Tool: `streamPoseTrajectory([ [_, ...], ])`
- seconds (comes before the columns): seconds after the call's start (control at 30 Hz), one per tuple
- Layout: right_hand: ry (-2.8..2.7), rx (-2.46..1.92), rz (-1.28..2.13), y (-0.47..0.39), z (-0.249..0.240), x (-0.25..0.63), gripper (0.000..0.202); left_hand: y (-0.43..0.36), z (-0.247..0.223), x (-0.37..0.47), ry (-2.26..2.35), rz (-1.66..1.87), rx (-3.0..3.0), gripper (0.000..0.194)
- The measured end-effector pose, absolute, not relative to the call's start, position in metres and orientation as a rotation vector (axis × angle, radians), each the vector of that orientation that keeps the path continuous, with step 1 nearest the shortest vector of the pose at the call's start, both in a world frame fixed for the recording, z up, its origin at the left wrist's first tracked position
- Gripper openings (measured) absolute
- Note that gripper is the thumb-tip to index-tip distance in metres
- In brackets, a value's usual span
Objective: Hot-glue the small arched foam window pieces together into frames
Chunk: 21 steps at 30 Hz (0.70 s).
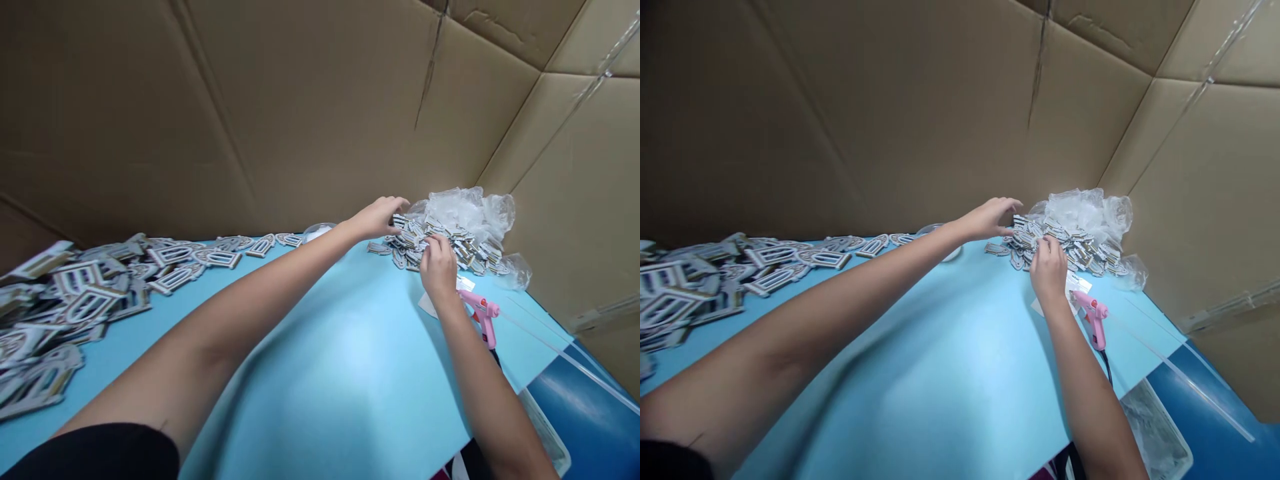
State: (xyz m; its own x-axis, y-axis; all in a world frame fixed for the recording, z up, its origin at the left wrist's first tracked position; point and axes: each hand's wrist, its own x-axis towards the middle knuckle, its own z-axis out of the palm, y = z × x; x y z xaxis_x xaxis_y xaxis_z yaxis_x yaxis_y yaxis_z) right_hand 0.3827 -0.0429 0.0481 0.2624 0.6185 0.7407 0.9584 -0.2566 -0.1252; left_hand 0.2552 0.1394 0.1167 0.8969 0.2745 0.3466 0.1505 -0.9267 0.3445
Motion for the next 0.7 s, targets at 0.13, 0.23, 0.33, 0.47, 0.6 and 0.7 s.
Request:
streamPoseTrajectory([
  [0.13, -1.616, -1.785, -0.735, -0.043, 0.047, 0.370, 0.032, 0.106, 0.094, 0.171, 0.359, 0.563, 2.772, 0.051],
  [0.23, -1.733, -1.592, -0.695, -0.041, 0.045, 0.354, 0.027, 0.089, 0.076, 0.106, 0.434, 0.407, 2.818, 0.032],
  [0.33, -1.790, -1.447, -0.690, -0.036, 0.041, 0.340, 0.021, 0.102, 0.072, 0.034, 0.785, 0.332, 2.838, 0.022],
  [0.47, -1.923, -1.347, -0.804, -0.033, 0.034, 0.324, 0.020, 0.136, 0.077, -0.061, 1.511, 0.449, 2.742, 0.037],
  [0.6, -1.981, -1.325, -0.796, -0.030, 0.028, 0.312, 0.021, 0.153, 0.069, -0.098, 1.723, 0.407, 2.692, 0.044],
  [0.7, -2.016, -1.296, -0.768, -0.028, 0.024, 0.306, 0.022, 0.161, 0.061, -0.079, 1.668, 0.340, 2.704, 0.045],
])
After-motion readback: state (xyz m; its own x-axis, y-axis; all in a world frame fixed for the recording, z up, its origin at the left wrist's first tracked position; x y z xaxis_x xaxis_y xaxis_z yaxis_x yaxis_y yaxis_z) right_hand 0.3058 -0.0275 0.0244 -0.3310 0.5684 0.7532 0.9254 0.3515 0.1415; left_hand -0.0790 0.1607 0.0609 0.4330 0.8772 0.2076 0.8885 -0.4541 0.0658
